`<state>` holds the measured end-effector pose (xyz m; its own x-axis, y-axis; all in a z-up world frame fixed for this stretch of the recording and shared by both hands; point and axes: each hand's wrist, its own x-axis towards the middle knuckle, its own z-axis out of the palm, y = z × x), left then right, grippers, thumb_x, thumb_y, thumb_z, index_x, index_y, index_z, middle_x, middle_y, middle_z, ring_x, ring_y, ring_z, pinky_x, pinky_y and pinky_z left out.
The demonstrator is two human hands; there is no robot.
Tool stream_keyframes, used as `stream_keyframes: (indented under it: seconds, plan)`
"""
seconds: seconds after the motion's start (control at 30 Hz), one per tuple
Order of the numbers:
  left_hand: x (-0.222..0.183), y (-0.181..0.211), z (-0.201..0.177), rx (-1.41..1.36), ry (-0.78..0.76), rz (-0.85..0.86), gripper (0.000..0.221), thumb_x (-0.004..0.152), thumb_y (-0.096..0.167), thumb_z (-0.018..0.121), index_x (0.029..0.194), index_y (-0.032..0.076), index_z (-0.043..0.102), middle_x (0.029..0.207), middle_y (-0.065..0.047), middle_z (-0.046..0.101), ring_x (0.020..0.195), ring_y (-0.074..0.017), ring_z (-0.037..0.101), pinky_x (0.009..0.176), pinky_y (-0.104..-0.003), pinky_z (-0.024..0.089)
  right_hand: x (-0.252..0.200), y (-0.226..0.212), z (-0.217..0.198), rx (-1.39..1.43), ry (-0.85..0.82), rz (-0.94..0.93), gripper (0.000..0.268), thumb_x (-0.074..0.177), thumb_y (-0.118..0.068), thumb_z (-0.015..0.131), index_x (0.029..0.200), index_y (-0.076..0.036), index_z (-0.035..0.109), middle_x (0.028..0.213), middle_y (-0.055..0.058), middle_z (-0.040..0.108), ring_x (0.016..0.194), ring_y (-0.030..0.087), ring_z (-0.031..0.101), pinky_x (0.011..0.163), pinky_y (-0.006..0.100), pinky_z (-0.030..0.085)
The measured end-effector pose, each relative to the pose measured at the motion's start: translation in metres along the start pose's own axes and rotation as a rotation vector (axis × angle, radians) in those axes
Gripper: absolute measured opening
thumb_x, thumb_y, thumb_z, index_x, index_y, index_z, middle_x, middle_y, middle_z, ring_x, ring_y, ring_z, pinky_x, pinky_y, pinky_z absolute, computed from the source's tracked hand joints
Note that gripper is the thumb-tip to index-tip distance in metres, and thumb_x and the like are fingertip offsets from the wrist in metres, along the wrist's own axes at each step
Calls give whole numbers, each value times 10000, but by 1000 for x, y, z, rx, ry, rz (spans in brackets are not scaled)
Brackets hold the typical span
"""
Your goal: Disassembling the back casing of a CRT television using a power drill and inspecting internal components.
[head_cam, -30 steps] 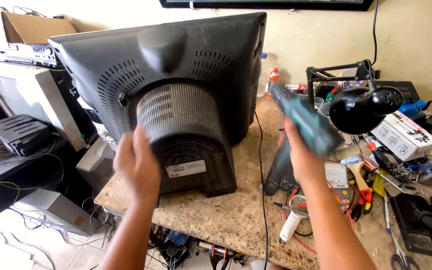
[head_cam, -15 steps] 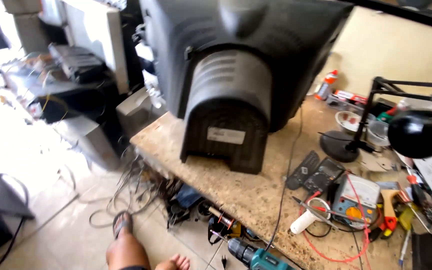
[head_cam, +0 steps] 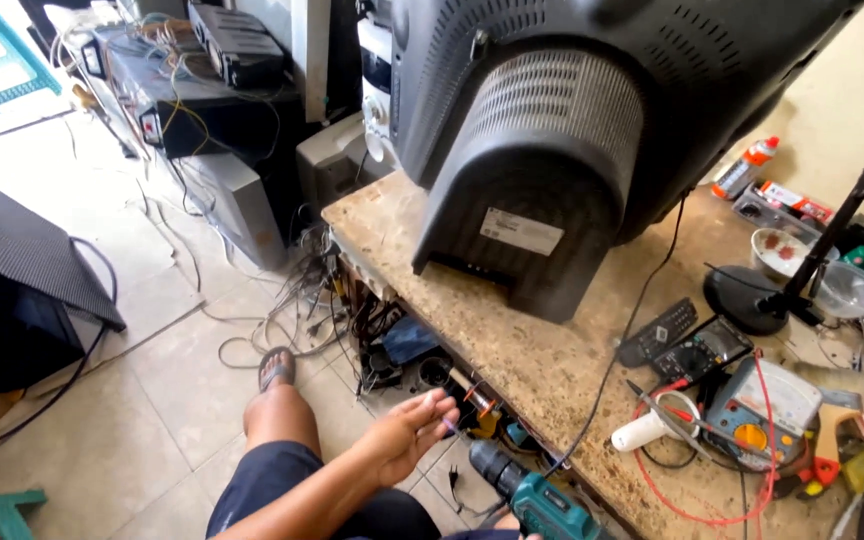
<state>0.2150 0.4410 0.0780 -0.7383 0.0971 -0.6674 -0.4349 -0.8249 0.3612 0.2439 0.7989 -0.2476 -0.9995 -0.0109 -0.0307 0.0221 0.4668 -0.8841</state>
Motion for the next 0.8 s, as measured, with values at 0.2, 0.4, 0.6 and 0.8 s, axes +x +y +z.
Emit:
stream_keyframes:
  seconds: [0.2, 0.4, 0.6, 0.8]
  plan:
    - [5, 0, 2, 64, -110, 65, 496, 993, 168, 579, 1440, -41, 537, 1304, -181, 676, 1190, -261, 667, 991, -308, 557, -30, -264, -74, -40, -150, 179, 551, 671, -644, 650, 554, -117, 760, 614, 4, 727, 598, 170, 677, 752, 350, 560]
    - [-9, 7, 15, 121, -118, 71, 374, 987, 144, 619, 1313, -39, 629, 1180, -176, 734, 1026, -222, 732, 802, -242, 616, -68, -297, -99, 50, -246, 291, 519, 778, -540, 679, 968, -104, 885, 957, 27, 865, 946, 180, 801, 979, 406, 582]
    - [-4, 3, 16, 199, -105, 83, 312, 1003, 171, 620, 1254, -9, 667, 1107, -126, 746, 969, -182, 728, 812, -241, 604, -69, -250, -92, 197, -218, 410, 424, 769, -378, 776, 1031, -54, 855, 1051, 68, 841, 966, 197, 798, 968, 384, 631]
    - [-5, 5, 38, 333, -73, 79, 300, 986, 178, 652, 1215, -10, 701, 1079, -125, 749, 940, -183, 721, 826, -257, 597, -57, -317, -106, -222, -178, -214, 369, 837, -547, 699, 992, -213, 683, 976, -58, 734, 952, 142, 710, 894, 360, 513]
